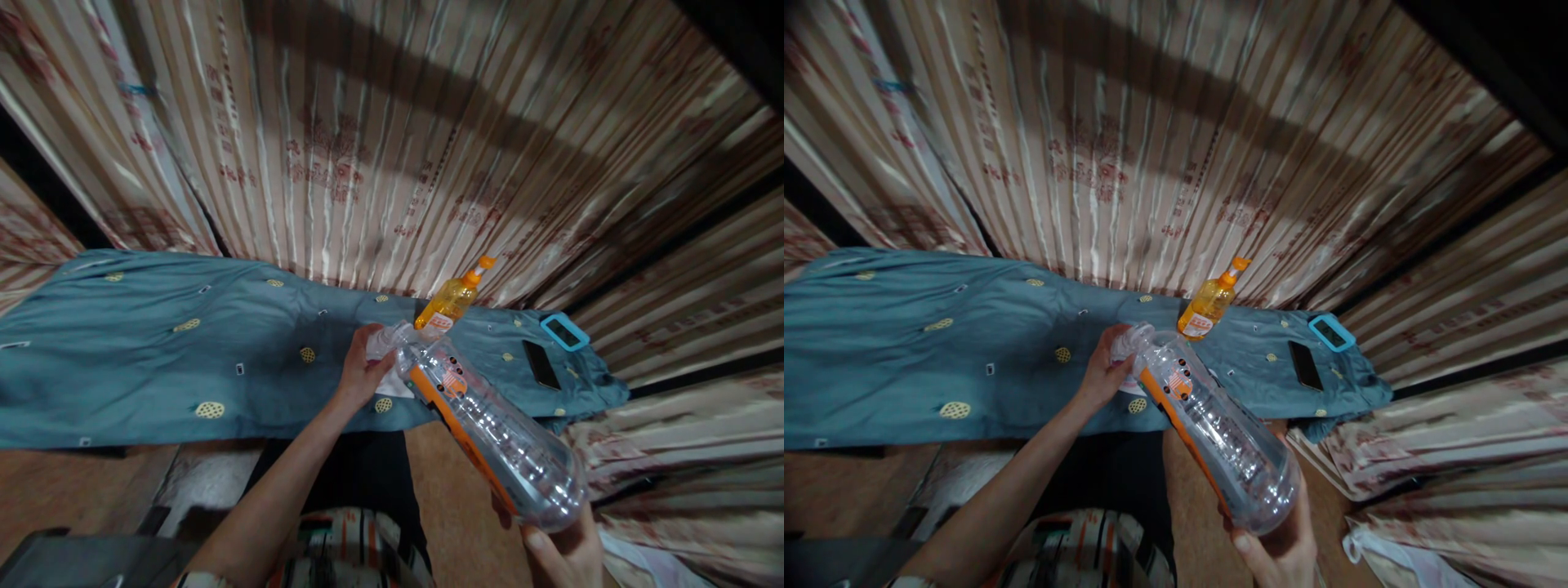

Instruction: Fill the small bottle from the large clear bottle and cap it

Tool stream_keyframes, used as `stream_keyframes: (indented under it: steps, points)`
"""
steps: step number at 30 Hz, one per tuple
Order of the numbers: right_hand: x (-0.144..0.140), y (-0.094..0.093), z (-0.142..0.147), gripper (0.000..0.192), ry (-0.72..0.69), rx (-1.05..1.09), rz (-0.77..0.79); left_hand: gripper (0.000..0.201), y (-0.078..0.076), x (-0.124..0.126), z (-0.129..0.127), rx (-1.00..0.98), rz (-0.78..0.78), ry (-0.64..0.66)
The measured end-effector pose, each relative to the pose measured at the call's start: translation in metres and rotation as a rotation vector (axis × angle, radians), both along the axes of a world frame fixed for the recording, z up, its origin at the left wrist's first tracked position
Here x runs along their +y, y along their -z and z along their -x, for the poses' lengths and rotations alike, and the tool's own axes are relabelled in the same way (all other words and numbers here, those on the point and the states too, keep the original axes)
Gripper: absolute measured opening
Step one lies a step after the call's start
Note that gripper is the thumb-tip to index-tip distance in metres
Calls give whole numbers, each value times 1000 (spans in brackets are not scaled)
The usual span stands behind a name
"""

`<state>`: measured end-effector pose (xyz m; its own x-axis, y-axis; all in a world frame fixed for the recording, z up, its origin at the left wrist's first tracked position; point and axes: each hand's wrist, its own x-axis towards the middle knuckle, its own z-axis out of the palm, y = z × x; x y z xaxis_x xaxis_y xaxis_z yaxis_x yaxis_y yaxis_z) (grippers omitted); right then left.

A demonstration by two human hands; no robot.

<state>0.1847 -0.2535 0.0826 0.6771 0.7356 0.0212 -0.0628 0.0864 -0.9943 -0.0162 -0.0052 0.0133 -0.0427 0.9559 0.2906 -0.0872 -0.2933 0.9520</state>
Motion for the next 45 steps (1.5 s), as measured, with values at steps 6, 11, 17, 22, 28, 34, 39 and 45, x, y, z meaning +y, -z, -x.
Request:
stream_keyframes:
  steps: [6,11,17,22,28,34,39,45]
  points:
    - [-1,4,-1,88,-10,0,0,52,2,1,0,8,-17,-4]
    - [0,0,2,94,-11,24,3,50,4,2,1,38,-35,-12]
    - [2,-8,9,99,18,45,18,52,1,1,0,6,-24,-9]
    - [0,-2,4,85,7,27,13,52,-4,-2,1,5,-5,12]
    - [-2,2,-2,91,-36,-38,13,51,-3,-1,1,3,-14,-3]
    - [1,-7,4,94,-11,-6,28,52,-1,0,0,4,-22,-5]
    - [2,-6,4,98,30,-7,21,50,-2,1,1,28,-25,-11]
    - [-2,1,-3,95,-33,-94,27,52,0,2,1,16,-10,-4]
